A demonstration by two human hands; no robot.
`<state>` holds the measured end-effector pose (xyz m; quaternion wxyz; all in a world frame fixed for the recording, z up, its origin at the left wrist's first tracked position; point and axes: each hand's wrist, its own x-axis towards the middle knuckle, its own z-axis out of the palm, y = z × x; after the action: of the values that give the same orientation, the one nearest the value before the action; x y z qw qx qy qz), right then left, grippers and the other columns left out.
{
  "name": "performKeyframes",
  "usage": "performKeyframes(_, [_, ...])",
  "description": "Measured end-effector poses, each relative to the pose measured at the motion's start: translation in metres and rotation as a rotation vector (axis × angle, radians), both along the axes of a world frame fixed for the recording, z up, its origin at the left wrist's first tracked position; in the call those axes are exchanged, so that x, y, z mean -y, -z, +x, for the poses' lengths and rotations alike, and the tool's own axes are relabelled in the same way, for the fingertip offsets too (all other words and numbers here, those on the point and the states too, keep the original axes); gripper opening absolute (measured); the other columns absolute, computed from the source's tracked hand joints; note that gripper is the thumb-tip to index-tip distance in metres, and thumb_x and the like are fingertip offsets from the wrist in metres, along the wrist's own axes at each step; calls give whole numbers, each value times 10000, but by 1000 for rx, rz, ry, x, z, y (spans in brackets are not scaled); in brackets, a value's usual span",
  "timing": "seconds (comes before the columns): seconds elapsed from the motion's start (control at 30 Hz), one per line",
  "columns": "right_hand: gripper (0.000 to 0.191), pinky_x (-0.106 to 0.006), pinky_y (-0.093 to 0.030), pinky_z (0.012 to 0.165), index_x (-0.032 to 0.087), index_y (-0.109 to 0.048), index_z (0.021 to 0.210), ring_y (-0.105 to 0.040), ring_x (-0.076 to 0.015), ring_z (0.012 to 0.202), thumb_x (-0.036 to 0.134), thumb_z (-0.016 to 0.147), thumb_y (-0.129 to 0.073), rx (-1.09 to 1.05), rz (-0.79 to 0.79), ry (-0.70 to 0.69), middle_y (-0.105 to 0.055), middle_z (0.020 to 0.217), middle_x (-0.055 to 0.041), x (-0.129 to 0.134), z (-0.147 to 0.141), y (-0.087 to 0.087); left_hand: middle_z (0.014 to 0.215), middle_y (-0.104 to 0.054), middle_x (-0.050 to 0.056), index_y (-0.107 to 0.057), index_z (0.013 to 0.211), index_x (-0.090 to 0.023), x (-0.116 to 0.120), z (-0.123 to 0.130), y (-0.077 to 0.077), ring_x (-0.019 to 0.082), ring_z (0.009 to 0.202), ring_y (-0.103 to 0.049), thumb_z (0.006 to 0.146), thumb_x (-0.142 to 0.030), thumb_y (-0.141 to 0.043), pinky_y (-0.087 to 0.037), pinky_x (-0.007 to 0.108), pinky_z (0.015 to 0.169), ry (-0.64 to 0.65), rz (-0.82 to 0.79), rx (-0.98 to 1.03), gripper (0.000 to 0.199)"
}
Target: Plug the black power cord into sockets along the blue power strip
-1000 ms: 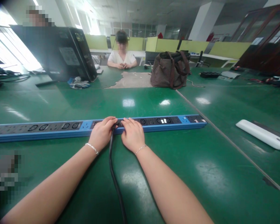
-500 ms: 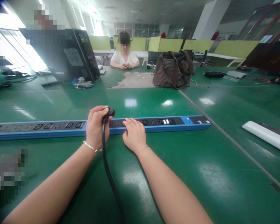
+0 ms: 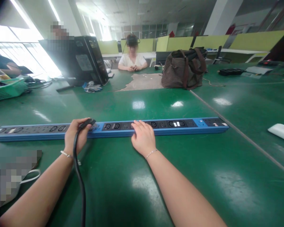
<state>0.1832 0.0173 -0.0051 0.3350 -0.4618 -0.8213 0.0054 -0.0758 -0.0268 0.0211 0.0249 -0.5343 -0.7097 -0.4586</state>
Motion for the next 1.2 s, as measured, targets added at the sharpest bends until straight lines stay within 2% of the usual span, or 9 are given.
performKeyframes(0.23, [407, -425, -322, 1038, 193, -606, 1169, -475, -228, 1221, 162, 778, -499, 8, 0, -2, -590, 1278, -50, 0, 1, 0, 976, -698, 44, -595, 1021, -219, -8, -3, 7, 178, 848, -663, 788, -286, -566, -521, 345, 799, 107, 19, -121, 244])
performKeyframes(0.37, [408, -430, -324, 1035, 199, -608, 1168, -476, -231, 1219, 161, 778, -497, 1, -4, -8, -593, 1273, -52, 0, 1, 0, 1025, -689, 58, -593, 1019, -207, -6, -4, 10, 184, 937, -650, 822, -287, -534, -506, 344, 861, 179, 61, -273, 221])
performKeyframes(0.5, [413, -425, -321, 1038, 192, -603, 1176, -472, -231, 1222, 162, 777, -498, 11, -6, -10, -586, 1283, -47, 0, 2, 0, 1096, -675, 54, -596, 1034, -206, -5, -4, 11, 163, 1002, -629, 846, -264, -507, -482, 293, 906, 268, 62, -393, 216])
performKeyframes(0.67, [418, -415, -317, 1044, 178, -600, 1183, -468, -229, 1230, 165, 781, -489, 35, -1, -16, -579, 1293, -42, 0, 2, 0, 1111, -672, 58, -595, 1052, -206, -1, -5, 14, 156, 1002, -629, 858, -275, -498, -477, 278, 896, 251, 70, -435, 227])
performKeyframes(0.8, [418, -426, -319, 1044, 190, -602, 1182, -471, -231, 1228, 163, 779, -494, 23, -1, -14, -580, 1291, -43, 0, 2, 0, 1125, -671, 68, -598, 1058, -212, 1, -5, 19, 180, 983, -639, 850, -311, -515, -482, 299, 846, 196, 91, -559, 245])
performKeyframes(0.97, [421, -435, -323, 1042, 193, -601, 1184, -469, -232, 1229, 164, 778, -495, 18, -11, -16, -582, 1288, -52, -1, 2, 0, 1072, -692, 61, -616, 1008, -220, -1, -5, 16, 201, 930, -652, 828, -381, -546, -468, 319, 818, 135, 92, -643, 252])
performKeyframes(1.2, [420, -447, -316, 1045, 203, -602, 1186, -460, -236, 1237, 166, 783, -489, 12, -18, -12, -576, 1296, -48, -1, 1, 1, 1101, -686, 55, -614, 1033, -230, 2, -6, 13, 202, 968, -635, 840, -349, -511, -451, 335, 858, 185, 80, -655, 249])
